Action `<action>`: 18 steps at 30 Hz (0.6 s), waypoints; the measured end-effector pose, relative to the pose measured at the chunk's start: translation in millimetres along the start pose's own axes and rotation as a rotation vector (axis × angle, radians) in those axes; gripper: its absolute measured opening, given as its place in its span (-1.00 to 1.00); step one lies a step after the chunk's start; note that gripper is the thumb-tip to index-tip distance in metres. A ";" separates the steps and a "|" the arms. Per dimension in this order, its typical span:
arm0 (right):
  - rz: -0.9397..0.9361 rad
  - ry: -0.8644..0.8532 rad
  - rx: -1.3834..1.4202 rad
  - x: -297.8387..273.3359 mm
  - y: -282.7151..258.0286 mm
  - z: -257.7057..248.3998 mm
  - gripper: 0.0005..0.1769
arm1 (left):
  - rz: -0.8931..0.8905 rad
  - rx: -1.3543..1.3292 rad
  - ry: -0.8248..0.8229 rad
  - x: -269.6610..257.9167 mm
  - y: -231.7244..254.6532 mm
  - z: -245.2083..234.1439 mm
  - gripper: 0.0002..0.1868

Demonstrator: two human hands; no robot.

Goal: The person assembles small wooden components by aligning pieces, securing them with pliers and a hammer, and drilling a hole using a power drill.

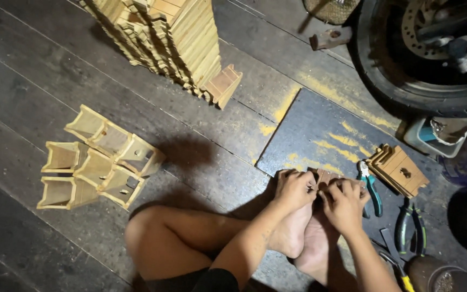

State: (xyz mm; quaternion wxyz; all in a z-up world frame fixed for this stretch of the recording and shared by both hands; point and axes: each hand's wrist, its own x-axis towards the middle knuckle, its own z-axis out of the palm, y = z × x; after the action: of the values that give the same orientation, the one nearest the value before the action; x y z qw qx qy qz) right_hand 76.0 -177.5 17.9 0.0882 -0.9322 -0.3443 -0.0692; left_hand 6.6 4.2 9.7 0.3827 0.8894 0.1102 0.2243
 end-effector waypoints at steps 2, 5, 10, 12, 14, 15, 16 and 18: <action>0.040 0.033 0.029 -5.2 -4.0 -1.1 -0.75 | -0.012 -0.019 0.003 4.6 7.8 -11.3 -0.81; 0.093 0.095 0.080 -14.6 -4.8 -25.3 -0.59 | -0.017 -0.060 0.028 13.2 4.3 -26.1 -0.84; 0.258 0.113 0.063 -106.0 35.4 -70.2 -0.50 | -0.032 -0.049 -0.023 1.6 -2.4 -4.1 -0.79; 0.480 -0.167 -0.044 -141.4 42.4 -81.7 -0.36 | 0.041 -0.018 0.041 7.7 10.6 -23.1 -0.77; 0.607 -0.342 0.037 -182.1 63.7 -63.4 -0.24 | 0.017 -0.015 -0.013 5.7 7.2 -16.0 -0.77; 0.727 -0.515 0.130 -203.2 73.5 -54.2 -0.07 | -0.007 -0.001 -0.064 4.3 5.3 -13.0 -0.77; 0.735 -0.516 0.127 -198.6 74.8 -57.9 -0.07 | -0.006 -0.007 -0.070 8.4 8.5 -18.3 -0.77; 0.932 -0.622 0.234 -191.5 75.5 -65.4 -0.05 | -0.253 -0.148 -0.371 15.0 14.8 -30.0 -0.82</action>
State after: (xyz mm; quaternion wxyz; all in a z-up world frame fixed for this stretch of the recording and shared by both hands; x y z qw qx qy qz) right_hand -23.4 -368.4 36.5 0.1065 -0.9460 0.0882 0.2932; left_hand 5.5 18.5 43.4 0.4855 0.8641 0.1320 0.0147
